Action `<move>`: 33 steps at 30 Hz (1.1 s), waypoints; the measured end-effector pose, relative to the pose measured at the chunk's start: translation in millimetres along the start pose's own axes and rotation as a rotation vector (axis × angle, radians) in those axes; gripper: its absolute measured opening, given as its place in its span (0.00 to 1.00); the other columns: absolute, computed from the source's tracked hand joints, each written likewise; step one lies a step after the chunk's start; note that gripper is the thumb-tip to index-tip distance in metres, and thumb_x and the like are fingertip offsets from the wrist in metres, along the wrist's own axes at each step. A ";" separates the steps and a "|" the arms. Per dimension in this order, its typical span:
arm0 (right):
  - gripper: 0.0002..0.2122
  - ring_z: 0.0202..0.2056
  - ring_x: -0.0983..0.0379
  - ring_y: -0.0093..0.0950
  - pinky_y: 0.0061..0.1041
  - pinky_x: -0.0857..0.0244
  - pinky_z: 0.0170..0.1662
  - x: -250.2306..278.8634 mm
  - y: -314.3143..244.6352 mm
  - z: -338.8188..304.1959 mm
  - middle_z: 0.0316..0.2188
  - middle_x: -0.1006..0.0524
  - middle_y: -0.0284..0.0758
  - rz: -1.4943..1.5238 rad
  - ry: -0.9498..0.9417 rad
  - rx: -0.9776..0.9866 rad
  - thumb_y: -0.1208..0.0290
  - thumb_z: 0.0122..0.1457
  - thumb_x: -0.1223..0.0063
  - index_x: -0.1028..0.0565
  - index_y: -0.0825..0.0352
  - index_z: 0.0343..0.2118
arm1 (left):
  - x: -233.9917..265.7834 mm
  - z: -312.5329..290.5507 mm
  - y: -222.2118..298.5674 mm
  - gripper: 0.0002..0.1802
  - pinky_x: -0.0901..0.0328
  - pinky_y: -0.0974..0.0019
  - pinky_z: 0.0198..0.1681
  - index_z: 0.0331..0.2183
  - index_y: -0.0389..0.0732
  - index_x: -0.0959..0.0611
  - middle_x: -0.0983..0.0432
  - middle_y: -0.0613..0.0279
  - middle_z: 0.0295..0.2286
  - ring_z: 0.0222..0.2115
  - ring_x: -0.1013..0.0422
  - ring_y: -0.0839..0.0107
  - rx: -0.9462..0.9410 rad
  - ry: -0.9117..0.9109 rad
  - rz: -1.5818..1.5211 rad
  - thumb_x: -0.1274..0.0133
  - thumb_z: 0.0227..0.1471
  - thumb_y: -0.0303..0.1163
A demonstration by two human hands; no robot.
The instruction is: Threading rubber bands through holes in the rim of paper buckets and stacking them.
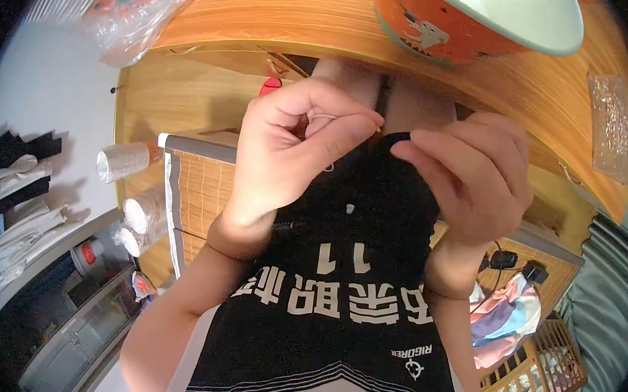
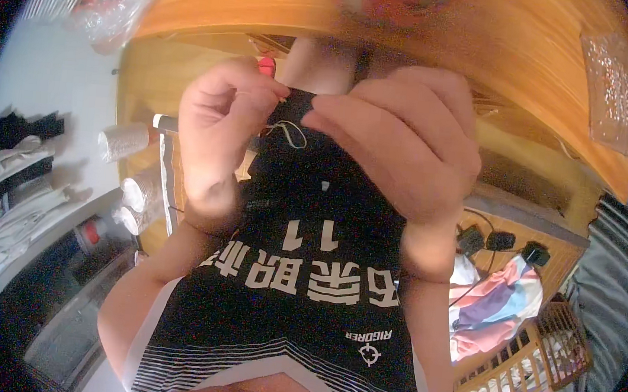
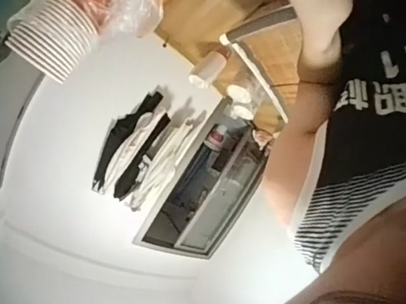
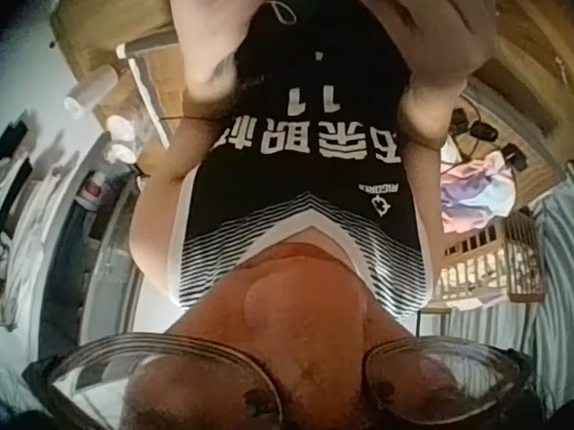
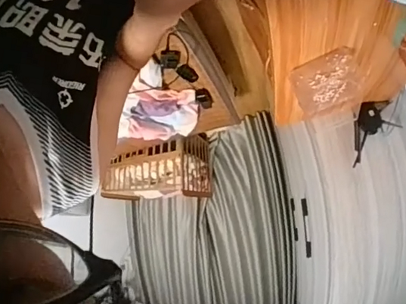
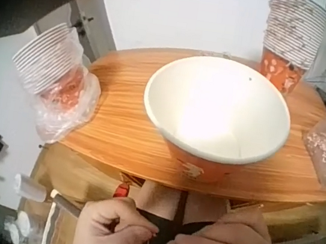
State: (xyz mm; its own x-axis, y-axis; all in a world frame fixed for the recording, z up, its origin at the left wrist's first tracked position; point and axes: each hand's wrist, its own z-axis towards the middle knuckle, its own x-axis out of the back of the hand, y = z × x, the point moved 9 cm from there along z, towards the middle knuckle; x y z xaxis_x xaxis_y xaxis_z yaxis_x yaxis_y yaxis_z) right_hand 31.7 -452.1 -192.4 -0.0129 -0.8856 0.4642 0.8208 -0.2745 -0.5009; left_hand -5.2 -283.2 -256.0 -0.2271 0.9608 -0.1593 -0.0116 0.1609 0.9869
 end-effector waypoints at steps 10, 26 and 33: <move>0.15 0.31 0.25 0.30 0.25 0.31 0.33 -15.9 -15.7 5.0 0.31 0.19 0.31 0.072 0.018 0.088 0.75 0.37 0.29 0.15 0.63 0.34 | -5.7 -3.2 -8.7 0.05 0.32 0.76 0.39 0.36 0.33 0.15 0.18 0.64 0.32 0.33 0.26 0.81 0.176 -0.196 -0.467 0.43 0.58 0.23; 0.07 0.32 0.25 0.37 0.33 0.32 0.38 -34.8 7.9 -7.0 0.30 0.22 0.34 0.172 -0.016 0.044 0.76 0.49 0.37 0.21 0.61 0.32 | 7.8 -6.5 2.3 0.08 0.48 0.75 0.24 0.35 0.39 0.15 0.35 0.75 0.20 0.20 0.45 0.82 -0.022 -0.007 0.253 0.37 0.48 0.22; 0.11 0.29 0.31 0.39 0.38 0.37 0.36 -30.9 10.3 -20.5 0.26 0.27 0.41 0.134 -0.093 -0.010 0.68 0.63 0.52 0.28 0.69 0.26 | -15.8 0.3 27.7 0.05 0.30 0.55 0.35 0.30 0.42 0.16 0.24 0.58 0.26 0.31 0.25 0.56 -0.482 -0.211 0.412 0.39 0.49 0.32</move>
State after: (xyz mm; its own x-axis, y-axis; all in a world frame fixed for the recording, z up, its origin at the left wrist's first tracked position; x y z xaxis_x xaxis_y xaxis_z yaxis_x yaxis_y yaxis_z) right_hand 28.8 -435.3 -226.9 0.1494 -0.8762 0.4581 0.8057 -0.1607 -0.5701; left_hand -1.7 -293.8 -226.1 -0.1111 0.9536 0.2799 -0.4094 -0.3005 0.8614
